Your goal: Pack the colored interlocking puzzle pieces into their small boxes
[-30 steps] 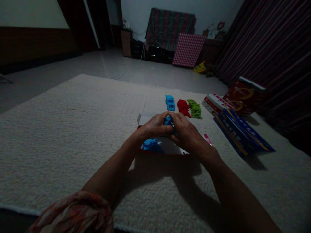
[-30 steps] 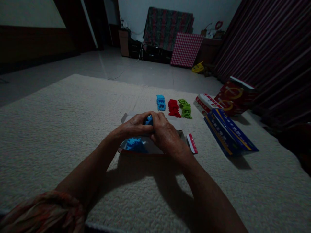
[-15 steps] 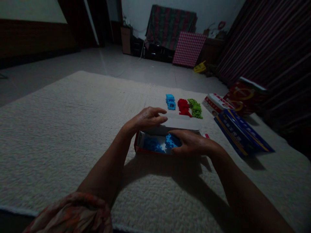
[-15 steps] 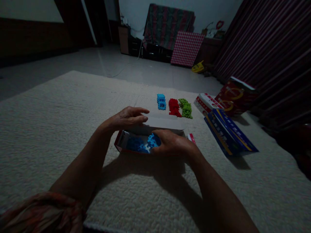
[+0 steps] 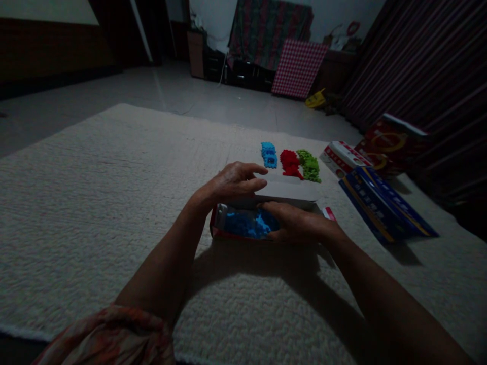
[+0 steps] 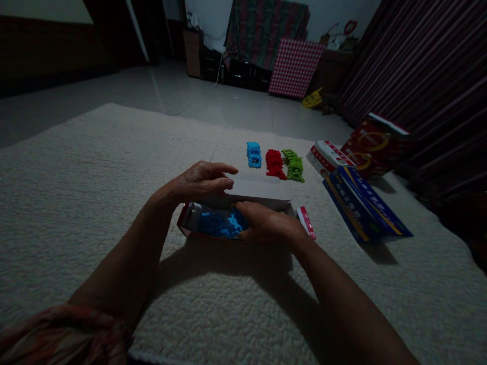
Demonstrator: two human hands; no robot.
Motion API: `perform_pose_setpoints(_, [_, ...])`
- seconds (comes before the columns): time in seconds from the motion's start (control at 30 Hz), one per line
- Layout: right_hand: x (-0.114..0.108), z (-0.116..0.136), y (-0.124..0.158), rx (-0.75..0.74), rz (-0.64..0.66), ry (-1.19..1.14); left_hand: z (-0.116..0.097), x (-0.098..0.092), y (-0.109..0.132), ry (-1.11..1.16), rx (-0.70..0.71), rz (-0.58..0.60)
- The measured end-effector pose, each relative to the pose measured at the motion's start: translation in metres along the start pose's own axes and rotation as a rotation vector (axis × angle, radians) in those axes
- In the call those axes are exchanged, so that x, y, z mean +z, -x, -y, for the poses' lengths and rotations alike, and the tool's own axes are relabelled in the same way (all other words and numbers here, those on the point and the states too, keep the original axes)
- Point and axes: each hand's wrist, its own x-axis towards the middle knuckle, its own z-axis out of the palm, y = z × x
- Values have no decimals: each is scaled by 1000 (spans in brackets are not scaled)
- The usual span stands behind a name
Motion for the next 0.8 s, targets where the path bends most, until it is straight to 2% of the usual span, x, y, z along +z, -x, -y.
perform_pose_setpoints(0.17, [7,-4,1,4,-31,-10,-1,1,0,-27,1,4])
perform_pose_setpoints(0.4, [-3,4,2,32,35,3,-1,1,0,-31,15,7])
perform_pose_setpoints(0.6, [-5,3,2,-28,1,-8,0,1,1,-53,4,1])
perform_pose_setpoints(0.8, [-2,-1,4,4,-7,15,2,2,-1,-28,-21,16])
